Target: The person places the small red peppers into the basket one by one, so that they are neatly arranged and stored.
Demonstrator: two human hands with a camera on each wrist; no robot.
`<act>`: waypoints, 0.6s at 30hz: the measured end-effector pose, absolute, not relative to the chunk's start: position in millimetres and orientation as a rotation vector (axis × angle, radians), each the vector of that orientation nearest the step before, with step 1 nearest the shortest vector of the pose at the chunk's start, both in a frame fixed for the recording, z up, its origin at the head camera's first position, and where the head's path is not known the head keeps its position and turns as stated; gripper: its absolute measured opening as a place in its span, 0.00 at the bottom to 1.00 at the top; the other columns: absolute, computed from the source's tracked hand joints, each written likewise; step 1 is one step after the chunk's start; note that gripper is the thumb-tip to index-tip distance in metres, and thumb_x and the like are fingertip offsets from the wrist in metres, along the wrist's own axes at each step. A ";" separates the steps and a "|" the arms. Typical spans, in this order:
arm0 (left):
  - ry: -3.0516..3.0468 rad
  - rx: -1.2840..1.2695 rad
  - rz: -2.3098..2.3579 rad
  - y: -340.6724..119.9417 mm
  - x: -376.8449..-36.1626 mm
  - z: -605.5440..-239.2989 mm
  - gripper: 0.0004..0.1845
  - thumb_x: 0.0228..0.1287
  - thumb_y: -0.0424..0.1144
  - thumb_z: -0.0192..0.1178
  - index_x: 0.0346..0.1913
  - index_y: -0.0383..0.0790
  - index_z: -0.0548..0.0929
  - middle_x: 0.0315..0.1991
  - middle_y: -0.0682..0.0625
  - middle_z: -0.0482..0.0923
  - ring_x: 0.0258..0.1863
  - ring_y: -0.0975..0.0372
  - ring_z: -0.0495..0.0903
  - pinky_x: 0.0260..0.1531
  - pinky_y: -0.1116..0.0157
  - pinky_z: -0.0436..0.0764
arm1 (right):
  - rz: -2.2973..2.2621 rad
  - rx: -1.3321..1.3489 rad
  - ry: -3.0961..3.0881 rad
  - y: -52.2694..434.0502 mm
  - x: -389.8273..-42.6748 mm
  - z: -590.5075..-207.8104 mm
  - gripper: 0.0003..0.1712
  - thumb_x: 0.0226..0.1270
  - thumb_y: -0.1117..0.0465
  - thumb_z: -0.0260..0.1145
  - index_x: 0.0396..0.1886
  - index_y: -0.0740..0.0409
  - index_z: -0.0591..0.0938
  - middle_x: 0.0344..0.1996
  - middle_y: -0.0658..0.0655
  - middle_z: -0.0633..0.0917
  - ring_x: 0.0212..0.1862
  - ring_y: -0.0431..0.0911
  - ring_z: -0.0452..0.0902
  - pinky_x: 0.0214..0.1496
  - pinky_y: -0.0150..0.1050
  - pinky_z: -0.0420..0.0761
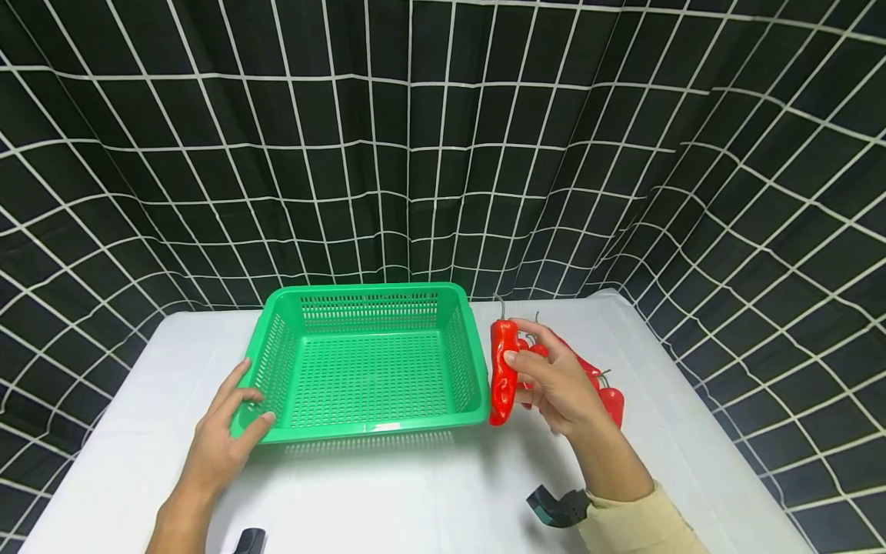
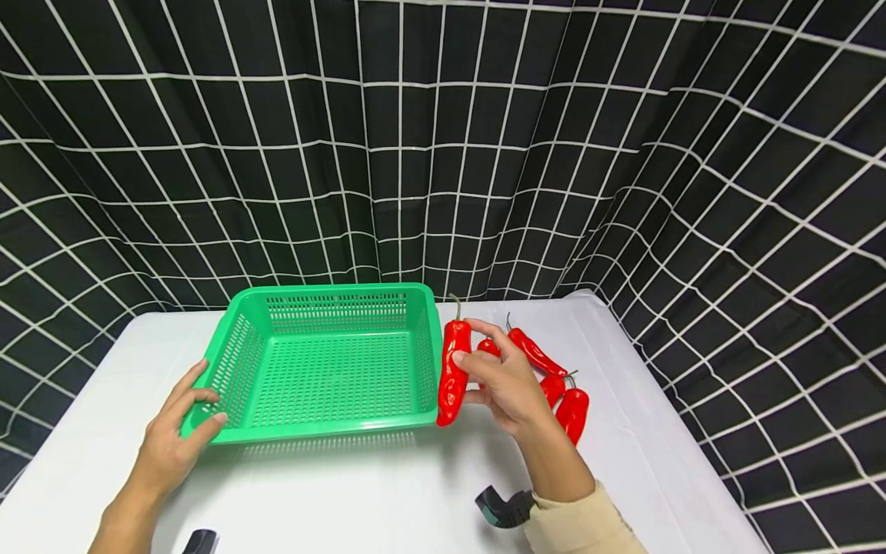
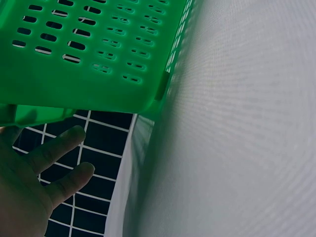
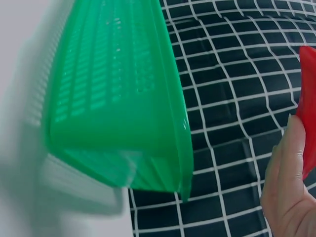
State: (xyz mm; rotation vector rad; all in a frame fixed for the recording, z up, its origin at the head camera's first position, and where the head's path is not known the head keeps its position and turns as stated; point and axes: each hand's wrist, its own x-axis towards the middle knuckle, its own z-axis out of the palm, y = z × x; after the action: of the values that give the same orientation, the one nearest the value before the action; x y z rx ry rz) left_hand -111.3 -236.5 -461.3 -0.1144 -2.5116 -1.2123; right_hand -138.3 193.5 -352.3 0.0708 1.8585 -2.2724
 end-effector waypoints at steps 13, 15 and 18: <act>-2.502 -0.116 -1.208 -237.3 -111.0 -462.0 0.10 0.58 0.39 0.63 0.40 0.41 0.76 0.74 0.54 0.54 0.70 0.43 0.54 0.59 0.34 0.58 | -2.248 0.014 1.830 147.1 -159.4 -364.0 0.33 0.63 0.61 0.68 0.67 0.47 0.67 0.48 0.66 0.81 0.42 0.58 0.83 0.39 0.52 0.82; -2.504 -0.115 -1.213 -237.3 -111.2 -462.9 0.10 0.58 0.40 0.63 0.40 0.42 0.76 0.74 0.54 0.54 0.70 0.43 0.54 0.58 0.34 0.58 | -2.238 0.017 1.824 141.0 -162.4 -367.8 0.33 0.63 0.61 0.68 0.66 0.47 0.68 0.49 0.67 0.80 0.42 0.59 0.83 0.38 0.52 0.82; -2.511 -0.113 -1.207 -236.8 -111.6 -463.1 0.10 0.58 0.40 0.63 0.40 0.42 0.76 0.74 0.54 0.54 0.70 0.43 0.54 0.58 0.34 0.58 | -2.220 0.019 1.828 133.0 -166.0 -372.4 0.31 0.63 0.61 0.68 0.65 0.46 0.69 0.48 0.67 0.80 0.41 0.58 0.83 0.36 0.52 0.83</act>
State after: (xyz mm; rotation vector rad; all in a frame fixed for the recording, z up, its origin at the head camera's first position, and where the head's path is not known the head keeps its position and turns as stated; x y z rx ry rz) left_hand -111.6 -236.8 -463.1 -0.1130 -2.5106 -1.2075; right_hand -166.0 133.0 -372.4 0.0192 1.8279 -2.2200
